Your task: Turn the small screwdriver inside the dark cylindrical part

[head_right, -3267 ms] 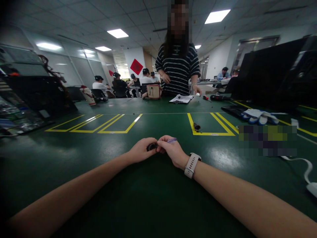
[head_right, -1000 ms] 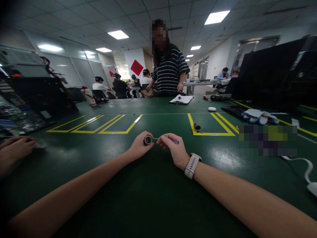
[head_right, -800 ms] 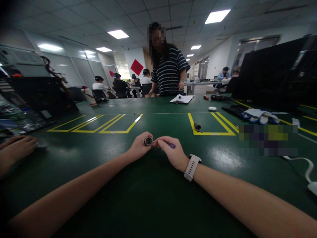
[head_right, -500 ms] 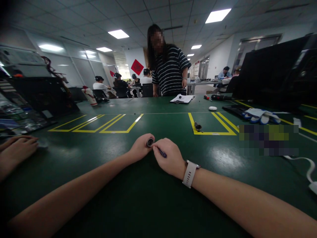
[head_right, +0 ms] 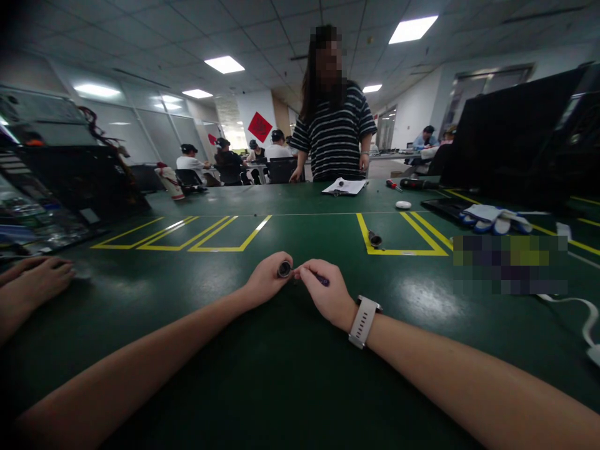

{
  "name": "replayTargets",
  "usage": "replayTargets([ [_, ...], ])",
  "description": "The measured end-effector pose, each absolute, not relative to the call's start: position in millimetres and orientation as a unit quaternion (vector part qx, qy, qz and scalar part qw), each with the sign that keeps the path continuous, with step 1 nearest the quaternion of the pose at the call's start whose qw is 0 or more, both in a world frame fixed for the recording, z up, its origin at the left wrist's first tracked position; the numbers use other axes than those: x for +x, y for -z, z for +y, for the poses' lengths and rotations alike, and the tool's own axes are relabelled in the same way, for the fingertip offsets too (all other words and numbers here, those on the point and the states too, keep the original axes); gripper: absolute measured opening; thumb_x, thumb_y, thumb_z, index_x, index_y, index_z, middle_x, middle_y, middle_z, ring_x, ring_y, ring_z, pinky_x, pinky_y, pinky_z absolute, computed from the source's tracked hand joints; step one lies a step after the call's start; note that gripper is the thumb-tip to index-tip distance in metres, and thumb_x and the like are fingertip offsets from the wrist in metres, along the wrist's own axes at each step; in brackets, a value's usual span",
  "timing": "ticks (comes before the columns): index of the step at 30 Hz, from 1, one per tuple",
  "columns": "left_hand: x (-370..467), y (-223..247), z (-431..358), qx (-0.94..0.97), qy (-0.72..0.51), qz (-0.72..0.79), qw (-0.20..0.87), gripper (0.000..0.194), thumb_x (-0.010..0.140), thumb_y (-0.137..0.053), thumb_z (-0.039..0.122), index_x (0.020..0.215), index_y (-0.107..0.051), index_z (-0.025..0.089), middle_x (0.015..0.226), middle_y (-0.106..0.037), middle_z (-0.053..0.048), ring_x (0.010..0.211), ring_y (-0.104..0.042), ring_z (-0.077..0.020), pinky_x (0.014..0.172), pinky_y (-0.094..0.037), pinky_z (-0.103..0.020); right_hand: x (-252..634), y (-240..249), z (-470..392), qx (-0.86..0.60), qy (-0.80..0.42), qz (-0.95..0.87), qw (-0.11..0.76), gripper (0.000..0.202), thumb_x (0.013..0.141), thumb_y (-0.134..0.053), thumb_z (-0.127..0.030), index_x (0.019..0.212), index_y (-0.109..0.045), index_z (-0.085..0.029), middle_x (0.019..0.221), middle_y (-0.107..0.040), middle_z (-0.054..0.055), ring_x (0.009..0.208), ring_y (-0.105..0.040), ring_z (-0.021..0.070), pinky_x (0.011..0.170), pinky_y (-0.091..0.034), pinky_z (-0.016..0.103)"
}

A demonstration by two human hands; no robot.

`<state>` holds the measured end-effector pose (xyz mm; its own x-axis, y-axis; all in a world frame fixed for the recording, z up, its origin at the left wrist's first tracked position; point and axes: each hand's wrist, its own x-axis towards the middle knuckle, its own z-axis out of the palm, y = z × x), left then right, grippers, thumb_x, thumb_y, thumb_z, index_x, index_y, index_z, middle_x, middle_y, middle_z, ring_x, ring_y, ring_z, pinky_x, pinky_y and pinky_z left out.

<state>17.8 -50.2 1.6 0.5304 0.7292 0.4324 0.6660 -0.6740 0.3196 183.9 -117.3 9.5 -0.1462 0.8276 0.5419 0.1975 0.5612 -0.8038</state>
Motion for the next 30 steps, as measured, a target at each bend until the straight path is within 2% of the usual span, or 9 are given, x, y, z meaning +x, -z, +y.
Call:
replayTargets([
  [3, 18, -3, -51, 0.881, -0.259, 0.393, 0.043, 0.003, 0.077, -0.051, 0.02, 0.077, -0.05, 0.017, 0.074, -0.054, 0.0, 0.069, -0.05, -0.0143, 0.06, -0.037, -0.025, 181, -8, -118, -0.383, -0.245, -0.719, 0.525, 0.02, 0.082, -0.048, -0.022, 0.075, -0.065, -0.017, 0.077, -0.064, 0.005, 0.075, -0.058, 0.0177, 0.071, -0.043, 0.033],
  [5, 17, -3, -52, 0.889, -0.251, 0.382, 0.036, 0.001, 0.077, -0.05, 0.019, 0.078, -0.05, 0.017, 0.075, -0.053, -0.001, 0.069, -0.05, -0.0144, 0.061, -0.037, -0.026, 181, -8, -117, -0.383, -0.266, -0.714, 0.522, 0.02, 0.081, -0.048, -0.023, 0.072, -0.065, -0.017, 0.076, -0.065, 0.005, 0.074, -0.058, 0.0177, 0.071, -0.043, 0.033],
  [11, 16, -3, -53, 0.896, -0.263, 0.356, 0.041, 0.004, 0.074, -0.051, 0.014, 0.076, -0.049, 0.017, 0.073, -0.052, 0.0, 0.068, -0.049, -0.0137, 0.062, -0.037, -0.026, 189, -5, -100, -0.358, -0.535, -0.521, 0.56, 0.02, 0.074, -0.05, -0.023, 0.069, -0.067, -0.014, 0.069, -0.067, 0.006, 0.065, -0.057, 0.0162, 0.063, -0.042, 0.031],
  [15, 17, -3, -51, 0.887, -0.286, 0.355, 0.07, 0.005, 0.074, -0.053, 0.014, 0.074, -0.047, 0.017, 0.072, -0.05, 0.001, 0.067, -0.048, -0.0129, 0.062, -0.036, -0.025, 191, -2, -93, -0.352, -0.617, -0.435, 0.554, 0.018, 0.071, -0.054, -0.025, 0.07, -0.068, -0.013, 0.069, -0.068, 0.007, 0.062, -0.057, 0.0152, 0.062, -0.041, 0.03],
  [18, 17, -4, -51, 0.884, -0.289, 0.359, 0.082, 0.006, 0.073, -0.053, 0.014, 0.073, -0.047, 0.016, 0.072, -0.05, 0.001, 0.067, -0.048, -0.0129, 0.062, -0.036, -0.025, 189, -3, -95, -0.349, -0.599, -0.451, 0.562, 0.019, 0.072, -0.053, -0.026, 0.07, -0.068, -0.014, 0.069, -0.068, 0.007, 0.063, -0.057, 0.0152, 0.061, -0.04, 0.03],
  [21, 17, -4, -52, 0.883, -0.28, 0.368, 0.077, 0.005, 0.073, -0.052, 0.013, 0.073, -0.048, 0.017, 0.072, -0.05, 0.001, 0.068, -0.048, -0.0132, 0.062, -0.036, -0.025, 186, -6, -102, -0.357, -0.518, -0.52, 0.578, 0.02, 0.074, -0.052, -0.027, 0.069, -0.068, -0.015, 0.069, -0.067, 0.005, 0.065, -0.056, 0.0157, 0.062, -0.04, 0.03],
  [25, 16, -4, -53, 0.88, -0.268, 0.389, 0.053, 0.005, 0.074, -0.05, 0.012, 0.074, -0.048, 0.017, 0.073, -0.051, 0.0, 0.068, -0.048, -0.0136, 0.061, -0.036, -0.025, 185, -8, -109, -0.38, -0.44, -0.602, 0.547, 0.021, 0.078, -0.05, -0.027, 0.072, -0.068, -0.017, 0.072, -0.066, 0.004, 0.07, -0.057, 0.0167, 0.065, -0.04, 0.031],
  [27, 16, -4, -53, 0.884, -0.263, 0.384, 0.04, 0.005, 0.074, -0.049, 0.012, 0.075, -0.048, 0.017, 0.073, -0.051, 0.0, 0.068, -0.048, -0.0136, 0.061, -0.036, -0.026, 186, -7, -107, -0.373, -0.454, -0.598, 0.544, 0.022, 0.078, -0.05, -0.027, 0.073, -0.068, -0.017, 0.073, -0.066, 0.005, 0.071, -0.057, 0.0168, 0.065, -0.041, 0.031],
  [30, 16, -5, -53, 0.892, -0.261, 0.366, 0.038, 0.004, 0.075, -0.049, 0.013, 0.076, -0.048, 0.017, 0.074, -0.052, 0.0, 0.069, -0.048, -0.0135, 0.062, -0.037, -0.026, 188, -4, -101, -0.362, -0.541, -0.523, 0.551, 0.021, 0.075, -0.051, -0.027, 0.072, -0.067, -0.015, 0.071, -0.067, 0.006, 0.067, -0.057, 0.0164, 0.063, -0.04, 0.03],
])
